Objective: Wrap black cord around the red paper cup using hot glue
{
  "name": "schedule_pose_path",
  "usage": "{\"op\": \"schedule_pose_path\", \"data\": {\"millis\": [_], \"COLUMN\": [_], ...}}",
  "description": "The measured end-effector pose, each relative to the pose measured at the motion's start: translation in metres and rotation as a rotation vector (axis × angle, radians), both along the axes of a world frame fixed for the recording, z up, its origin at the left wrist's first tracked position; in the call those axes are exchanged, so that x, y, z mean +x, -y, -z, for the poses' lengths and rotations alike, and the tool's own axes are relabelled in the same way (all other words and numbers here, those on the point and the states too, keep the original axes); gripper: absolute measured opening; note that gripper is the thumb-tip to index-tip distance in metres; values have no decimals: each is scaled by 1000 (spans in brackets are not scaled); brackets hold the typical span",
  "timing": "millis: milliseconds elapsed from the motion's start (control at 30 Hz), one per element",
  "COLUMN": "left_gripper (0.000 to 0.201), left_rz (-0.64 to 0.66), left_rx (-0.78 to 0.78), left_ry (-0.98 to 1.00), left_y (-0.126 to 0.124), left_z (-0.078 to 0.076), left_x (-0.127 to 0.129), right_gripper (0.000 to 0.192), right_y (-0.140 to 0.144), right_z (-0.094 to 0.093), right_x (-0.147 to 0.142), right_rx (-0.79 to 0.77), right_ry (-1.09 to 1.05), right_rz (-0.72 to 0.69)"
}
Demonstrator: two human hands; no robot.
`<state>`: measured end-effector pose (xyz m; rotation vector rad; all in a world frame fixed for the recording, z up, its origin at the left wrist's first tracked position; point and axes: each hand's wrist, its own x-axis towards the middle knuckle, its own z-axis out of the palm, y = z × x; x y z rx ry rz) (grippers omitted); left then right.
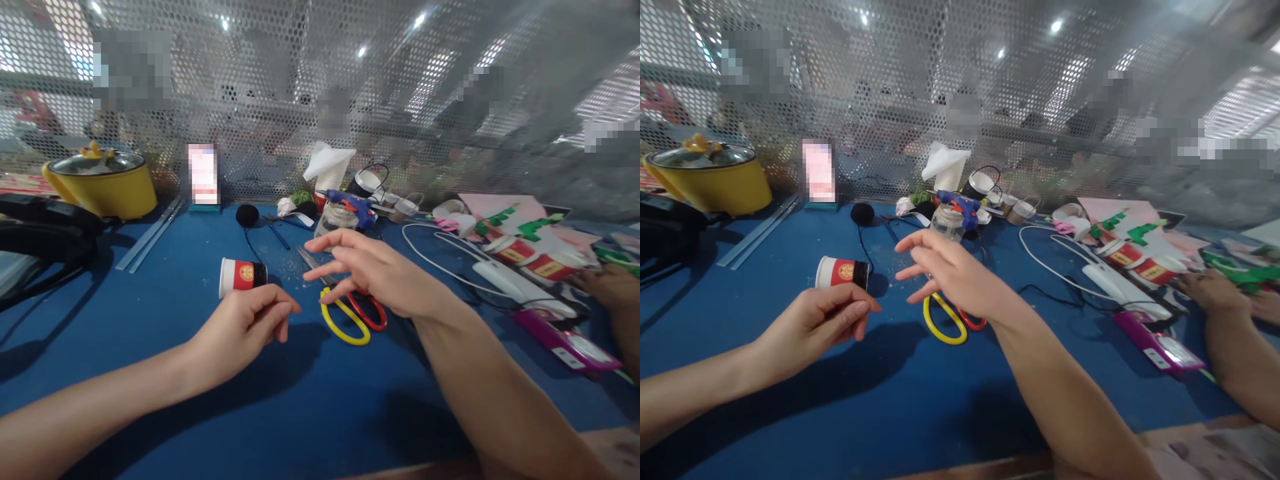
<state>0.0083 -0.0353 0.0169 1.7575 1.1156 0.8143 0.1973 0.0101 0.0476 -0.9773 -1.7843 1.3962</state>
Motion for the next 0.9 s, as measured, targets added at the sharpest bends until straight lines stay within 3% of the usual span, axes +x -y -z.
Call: {"op": "schedule_pose_path", "data": {"millis": [100,167,333,433,567,700,767,833,900], "left_gripper": [18,20,23,21,20,16,17,21,24], "left_rz": [-34,-42,111,63,-102,-114,-84,-56,-46], "left_rx": [60,-37,-425,-430,-285,-139,-89,-59,-46], "left_ry": [-92,-69,347,469,363,205,70,-72,-162], "left_y": [-4,-8,-12,-11,-9,-6,-6,-6,-7], "left_z": [1,3,14,20,15,3,3,6,10], "left_x": [-2,-2,4,6,3,0,-1,-2,-3], "right_gripper": [23,23,26,31,29,27,23,20,20], "right_y": [-7,-5,18,27,16,2,1,5,13], "right_z": [-1,0,9,11,3,-11,-16,-16,-10], "right_x": [6,2,-22,-30,-14,13,19,16,3], "right_rx": [-61,-84,-94,-35,85,385,561,632,590], "right_ry": [-72,-114,-106,-86,-52,337,498,544,508], "right_rz": [-21,-59,-295,-355,-132,301,437,432,293]}}
